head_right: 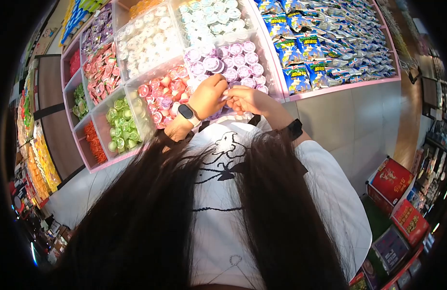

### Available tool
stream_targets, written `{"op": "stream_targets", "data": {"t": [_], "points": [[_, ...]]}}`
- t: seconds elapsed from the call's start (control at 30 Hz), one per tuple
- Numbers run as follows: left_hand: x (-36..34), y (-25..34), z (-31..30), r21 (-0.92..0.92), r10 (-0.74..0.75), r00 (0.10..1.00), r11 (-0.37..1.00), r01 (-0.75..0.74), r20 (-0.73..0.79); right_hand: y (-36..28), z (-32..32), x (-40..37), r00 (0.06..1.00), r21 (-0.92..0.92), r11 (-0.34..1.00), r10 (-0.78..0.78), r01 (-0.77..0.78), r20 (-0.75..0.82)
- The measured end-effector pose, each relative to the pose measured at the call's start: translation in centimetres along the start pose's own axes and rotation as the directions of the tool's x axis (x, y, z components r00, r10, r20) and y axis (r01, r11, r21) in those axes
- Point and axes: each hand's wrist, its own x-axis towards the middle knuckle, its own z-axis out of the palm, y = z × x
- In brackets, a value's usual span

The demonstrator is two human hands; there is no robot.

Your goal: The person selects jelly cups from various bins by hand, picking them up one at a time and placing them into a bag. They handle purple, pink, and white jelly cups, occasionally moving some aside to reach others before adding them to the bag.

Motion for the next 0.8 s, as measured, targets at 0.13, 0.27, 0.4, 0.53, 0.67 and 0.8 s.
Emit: {"op": "stream_targets", "data": {"t": [0.13, 0.27, 0.4, 0.53, 0.67, 0.8], "points": [[0.2, 0.2, 1.4, 0.054, 0.021, 0.999, 0.998, -0.023, 0.039, 1.2, -1.2, -0.8, 0.969, 0.077, 0.989, -0.108, 0.128, -0.224], [-0.5, -0.4, 1.1, 0.144, -0.015, 0.995, 0.99, 0.001, 0.096, 3.4, -6.4, -0.2, 0.868, 0.329, 0.858, -0.231, 0.395, -0.44], [-1.2, -0.8, -0.4, 0.09, -0.099, 0.984, 0.992, 0.086, 0.152, 5.1, -9.4, 1.1, 0.748, 0.406, 0.697, -0.286, 0.591, -0.598], [-1.6, -0.7, -1.0, 0.048, -0.156, 0.98, 0.987, 0.151, 0.123, 5.0, -8.2, 2.8, 0.635, 0.461, 0.588, -0.118, 0.664, -0.764], [-2.0, -0.4, -0.7, 0.03, -0.178, 0.972, 0.984, 0.175, 0.152, 4.6, -6.7, 2.1, 0.636, 0.25, 0.778, -0.236, 0.577, -0.734], [-2.3, 0.1, -0.1, 0.02, -0.179, 0.969, 0.984, 0.178, 0.17, 3.6, -10.7, 5.1, 0.584, 0.639, 0.425, 0.269, 0.642, -0.766]]}}
